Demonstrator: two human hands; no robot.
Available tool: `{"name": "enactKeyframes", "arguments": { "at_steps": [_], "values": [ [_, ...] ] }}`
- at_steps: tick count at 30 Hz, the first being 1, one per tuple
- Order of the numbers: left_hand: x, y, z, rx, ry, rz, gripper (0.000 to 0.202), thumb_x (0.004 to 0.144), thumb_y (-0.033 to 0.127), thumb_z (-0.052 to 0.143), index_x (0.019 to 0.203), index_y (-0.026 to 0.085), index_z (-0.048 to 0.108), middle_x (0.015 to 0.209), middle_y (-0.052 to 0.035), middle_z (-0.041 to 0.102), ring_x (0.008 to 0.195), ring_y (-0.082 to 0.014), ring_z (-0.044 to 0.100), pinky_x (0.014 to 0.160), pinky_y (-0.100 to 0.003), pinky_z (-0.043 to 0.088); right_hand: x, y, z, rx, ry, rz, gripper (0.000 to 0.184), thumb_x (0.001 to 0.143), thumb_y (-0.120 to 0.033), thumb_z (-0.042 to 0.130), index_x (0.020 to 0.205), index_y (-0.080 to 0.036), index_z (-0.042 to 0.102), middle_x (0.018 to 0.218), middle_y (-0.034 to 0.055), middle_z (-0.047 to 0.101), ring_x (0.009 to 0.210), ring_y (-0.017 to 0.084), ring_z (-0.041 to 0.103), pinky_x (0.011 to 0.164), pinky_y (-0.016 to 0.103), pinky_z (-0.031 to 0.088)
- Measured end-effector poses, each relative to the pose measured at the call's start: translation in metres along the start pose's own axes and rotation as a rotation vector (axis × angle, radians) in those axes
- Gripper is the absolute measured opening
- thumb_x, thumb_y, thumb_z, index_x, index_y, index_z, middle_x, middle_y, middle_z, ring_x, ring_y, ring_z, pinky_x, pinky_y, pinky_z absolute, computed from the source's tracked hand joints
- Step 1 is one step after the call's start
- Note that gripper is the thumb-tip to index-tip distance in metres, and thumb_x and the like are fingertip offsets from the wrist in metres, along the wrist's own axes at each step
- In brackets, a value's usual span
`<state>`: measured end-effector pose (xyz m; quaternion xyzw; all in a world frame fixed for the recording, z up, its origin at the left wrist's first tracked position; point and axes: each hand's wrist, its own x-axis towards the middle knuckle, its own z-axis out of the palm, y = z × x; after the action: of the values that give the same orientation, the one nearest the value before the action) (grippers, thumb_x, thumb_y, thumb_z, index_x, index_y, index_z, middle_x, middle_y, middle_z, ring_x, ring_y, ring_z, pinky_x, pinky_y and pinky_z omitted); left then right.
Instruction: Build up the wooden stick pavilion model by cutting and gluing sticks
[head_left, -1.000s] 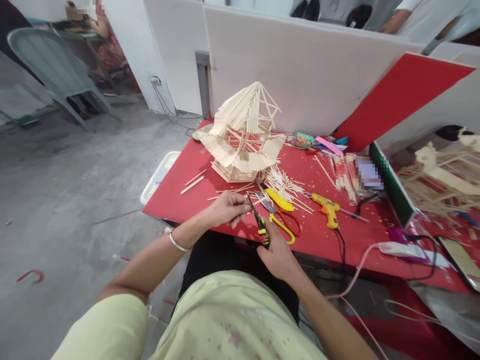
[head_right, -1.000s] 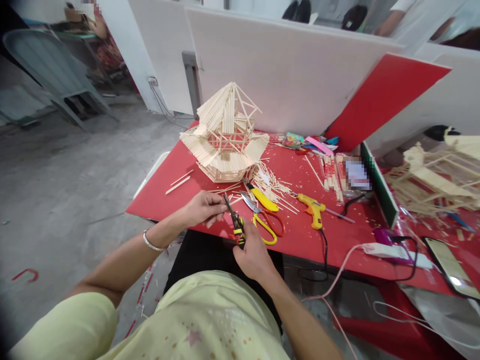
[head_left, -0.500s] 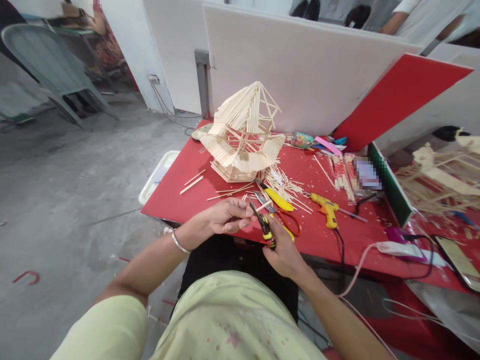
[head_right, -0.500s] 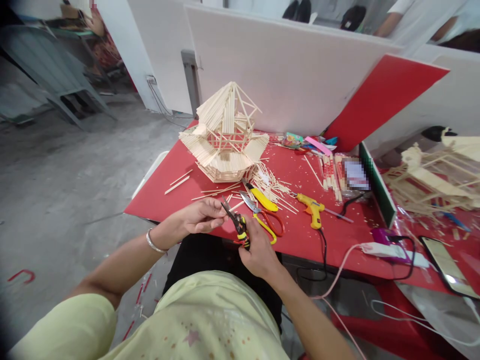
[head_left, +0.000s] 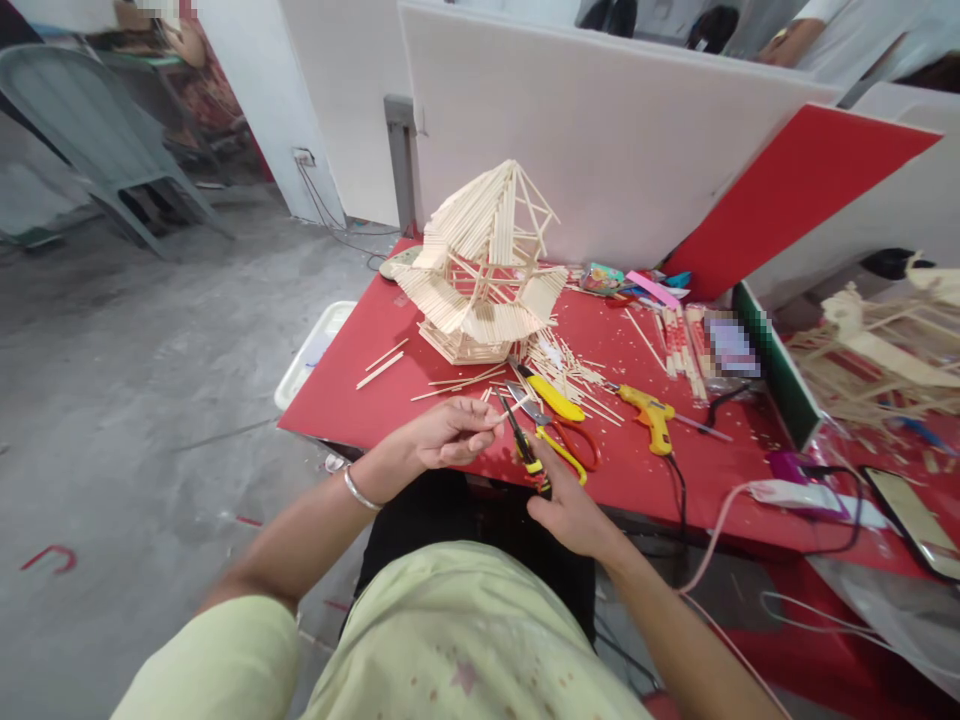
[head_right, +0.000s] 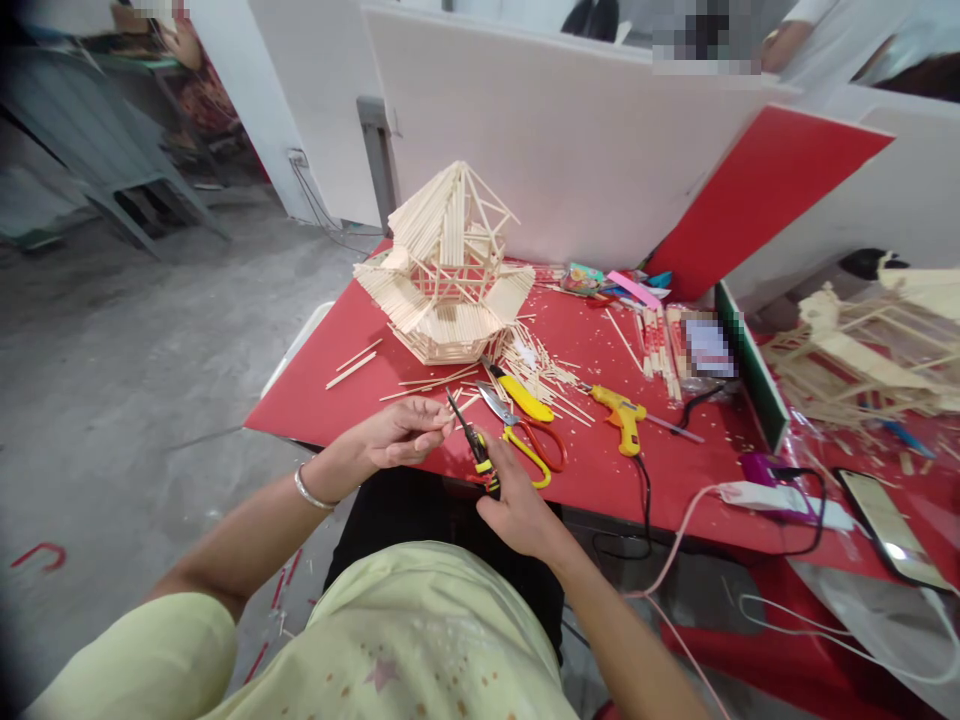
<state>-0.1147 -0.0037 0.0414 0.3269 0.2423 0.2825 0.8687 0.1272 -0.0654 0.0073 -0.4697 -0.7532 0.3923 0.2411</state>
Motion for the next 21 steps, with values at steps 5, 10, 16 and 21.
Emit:
{"name": "enactKeyframes", "arguments": {
  "at_steps": [5,10,16,21],
  "values": [
    [-0.004,-0.005,0.001,0.199,0.109,0.144,0.026,0.084,0.036,0.069,0.080,0.012,0.060,0.062,-0.0009,0.064,0.030,-0.0038,0.043,0.029,-0.015,0.025,-0.002,0.000,0.001,0.009,0.032,0.055,0.082,0.068,-0.012,0.050,0.148,-0.023,0.039,0.150,0.0080,0.045,0.144,0.026,0.035,0.121,0.051,0.024],
    [-0.003,-0.009,0.004,0.531,0.215,0.271,0.035,0.089,0.046,0.063,0.081,0.012,0.063,0.062,-0.0006,0.062,0.040,-0.0056,0.051,0.038,-0.016,0.034,-0.001,-0.011,0.000,0.025,0.036,0.082,0.059,0.069,-0.011,0.049,0.128,-0.018,0.052,0.122,0.0091,0.062,0.115,0.024,0.056,0.105,0.043,0.042],
    [-0.007,-0.011,0.003,0.652,0.240,0.431,0.035,0.091,0.045,0.061,0.089,0.010,0.067,0.064,0.0017,0.059,0.039,-0.0026,0.046,0.041,-0.016,0.035,-0.005,-0.020,-0.001,0.331,-0.127,0.207,0.036,0.064,-0.011,0.049,0.098,-0.021,0.054,0.087,-0.0008,0.059,0.080,0.015,0.055,0.076,0.029,0.046],
    [-0.007,-0.017,-0.006,0.528,0.226,0.400,0.036,0.086,0.045,0.068,0.087,0.010,0.067,0.061,0.0006,0.062,0.035,-0.0049,0.048,0.037,-0.018,0.035,-0.005,-0.020,0.001,0.540,-0.198,0.315,0.036,0.055,-0.012,0.053,0.091,-0.020,0.053,0.084,-0.0017,0.056,0.076,0.013,0.050,0.067,0.025,0.041]
  ]
}}
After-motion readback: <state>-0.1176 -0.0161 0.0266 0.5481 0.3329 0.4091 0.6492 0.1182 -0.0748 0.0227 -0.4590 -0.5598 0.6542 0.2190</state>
